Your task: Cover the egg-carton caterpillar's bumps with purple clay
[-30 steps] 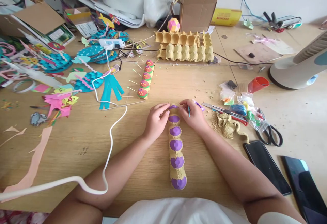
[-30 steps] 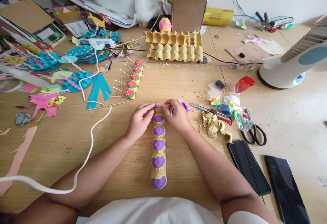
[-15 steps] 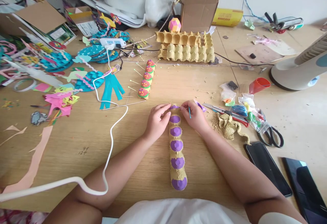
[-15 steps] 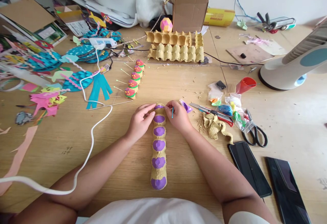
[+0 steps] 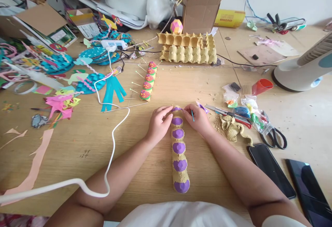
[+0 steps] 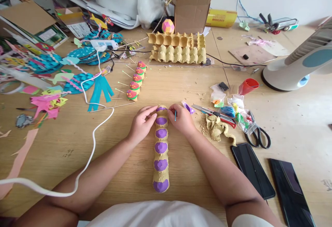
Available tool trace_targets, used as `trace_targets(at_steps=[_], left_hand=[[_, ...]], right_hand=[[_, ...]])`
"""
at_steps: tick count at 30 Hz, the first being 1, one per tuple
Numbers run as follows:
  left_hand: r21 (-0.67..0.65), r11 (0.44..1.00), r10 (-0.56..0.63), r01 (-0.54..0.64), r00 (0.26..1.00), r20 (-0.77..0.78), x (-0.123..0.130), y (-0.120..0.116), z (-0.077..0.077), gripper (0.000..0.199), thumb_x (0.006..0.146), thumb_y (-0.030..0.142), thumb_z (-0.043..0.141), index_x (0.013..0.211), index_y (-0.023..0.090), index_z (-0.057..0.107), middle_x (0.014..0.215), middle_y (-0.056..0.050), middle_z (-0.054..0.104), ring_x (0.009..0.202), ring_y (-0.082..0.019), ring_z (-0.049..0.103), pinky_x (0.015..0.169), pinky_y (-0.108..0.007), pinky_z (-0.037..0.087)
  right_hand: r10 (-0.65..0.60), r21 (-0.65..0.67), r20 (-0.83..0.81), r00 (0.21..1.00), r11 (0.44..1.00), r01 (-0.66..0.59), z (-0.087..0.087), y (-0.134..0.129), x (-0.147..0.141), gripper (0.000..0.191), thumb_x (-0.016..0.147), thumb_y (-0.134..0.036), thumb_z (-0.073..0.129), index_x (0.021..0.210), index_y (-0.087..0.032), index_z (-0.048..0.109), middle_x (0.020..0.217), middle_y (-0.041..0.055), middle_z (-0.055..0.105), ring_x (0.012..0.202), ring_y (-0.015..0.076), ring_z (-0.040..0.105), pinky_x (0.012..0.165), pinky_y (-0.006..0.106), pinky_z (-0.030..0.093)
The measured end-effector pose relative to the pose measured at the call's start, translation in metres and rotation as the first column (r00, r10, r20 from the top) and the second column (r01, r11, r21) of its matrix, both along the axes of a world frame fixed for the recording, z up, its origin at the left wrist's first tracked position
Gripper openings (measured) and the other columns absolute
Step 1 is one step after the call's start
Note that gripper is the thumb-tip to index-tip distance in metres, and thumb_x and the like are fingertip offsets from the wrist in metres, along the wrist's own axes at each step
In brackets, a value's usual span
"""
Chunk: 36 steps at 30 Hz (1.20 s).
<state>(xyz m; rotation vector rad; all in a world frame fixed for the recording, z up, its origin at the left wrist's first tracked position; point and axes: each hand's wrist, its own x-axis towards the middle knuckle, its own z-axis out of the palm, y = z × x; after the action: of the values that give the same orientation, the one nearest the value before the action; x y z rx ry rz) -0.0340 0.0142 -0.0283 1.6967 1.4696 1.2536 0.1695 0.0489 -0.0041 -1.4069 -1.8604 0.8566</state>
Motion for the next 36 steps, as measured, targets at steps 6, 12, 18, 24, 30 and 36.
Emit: trace_targets(at_steps=[6, 12, 18, 24, 30, 36], left_hand=[[0.009, 1.000, -0.001, 0.002, 1.000, -0.005, -0.0002, 0.0001, 0.0005, 0.033, 0.097, 0.025, 0.066, 0.128, 0.024, 0.078, 0.133, -0.011, 0.075, 0.124, -0.026, 0.068, 0.101, -0.040, 0.061], [0.002, 1.000, -0.003, 0.003, 1.000, -0.002, -0.0004, -0.0002, 0.0000, 0.034, 0.097, 0.023, 0.066, 0.129, 0.023, 0.078, 0.133, -0.011, 0.074, 0.125, -0.026, 0.068, 0.103, -0.042, 0.060], [0.001, 1.000, -0.007, 0.007, 1.000, -0.004, -0.0002, -0.0005, 0.0007, 0.034, 0.097, 0.024, 0.065, 0.129, 0.023, 0.078, 0.133, -0.012, 0.074, 0.124, -0.026, 0.068, 0.102, -0.041, 0.060], [-0.005, 1.000, -0.005, 0.005, 1.000, -0.002, -0.0002, -0.0004, 0.0014, 0.035, 0.097, 0.024, 0.065, 0.129, 0.023, 0.078, 0.133, -0.011, 0.074, 0.126, -0.025, 0.067, 0.101, -0.040, 0.060], [0.006, 1.000, -0.001, 0.001, 1.000, -0.011, -0.0001, -0.0005, 0.0018, 0.034, 0.097, 0.024, 0.066, 0.128, 0.024, 0.078, 0.132, -0.010, 0.075, 0.125, -0.025, 0.068, 0.104, -0.041, 0.059], [0.015, 1.000, -0.002, 0.002, 1.000, -0.016, -0.0001, -0.0004, 0.0012, 0.034, 0.097, 0.024, 0.065, 0.129, 0.023, 0.078, 0.132, -0.011, 0.075, 0.125, -0.025, 0.068, 0.108, -0.043, 0.058]], right_hand=[[0.050, -0.009, -0.036, 0.998, 0.999, -0.050, 0.0029, -0.0025, -0.0033, 0.015, 0.095, -0.033, 0.062, 0.085, -0.021, 0.065, 0.073, 0.0023, 0.066, 0.067, 0.0178, 0.057, 0.065, 0.031, 0.042], [0.116, -0.007, -0.047, 0.992, 0.993, -0.116, 0.0031, -0.0005, 0.0008, 0.008, 0.092, -0.026, 0.062, 0.092, -0.021, 0.068, 0.076, 0.0018, 0.068, 0.068, 0.0176, 0.059, 0.068, 0.031, 0.044], [0.070, 0.037, 0.070, 0.995, 0.997, -0.073, 0.0063, -0.0004, 0.0027, 0.012, 0.096, -0.032, 0.066, 0.088, -0.022, 0.065, 0.076, 0.0026, 0.067, 0.068, 0.0185, 0.058, 0.067, 0.031, 0.041], [0.045, 0.111, 0.116, 0.992, 0.992, -0.058, 0.0062, 0.0000, 0.0016, 0.011, 0.095, -0.029, 0.069, 0.104, -0.022, 0.069, 0.087, 0.0049, 0.070, 0.073, 0.0195, 0.060, 0.070, 0.031, 0.043], [0.050, 0.116, 0.116, 0.992, 0.991, -0.064, 0.0045, -0.0013, -0.0004, 0.008, 0.097, -0.028, 0.065, 0.098, -0.022, 0.070, 0.084, 0.0049, 0.071, 0.074, 0.0201, 0.061, 0.070, 0.031, 0.043], [0.024, 0.112, 0.133, 0.991, 0.993, -0.040, 0.0036, -0.0004, -0.0007, 0.023, 0.099, -0.038, 0.067, 0.114, -0.022, 0.071, 0.091, 0.0070, 0.073, 0.078, 0.0213, 0.062, 0.073, 0.033, 0.045]])
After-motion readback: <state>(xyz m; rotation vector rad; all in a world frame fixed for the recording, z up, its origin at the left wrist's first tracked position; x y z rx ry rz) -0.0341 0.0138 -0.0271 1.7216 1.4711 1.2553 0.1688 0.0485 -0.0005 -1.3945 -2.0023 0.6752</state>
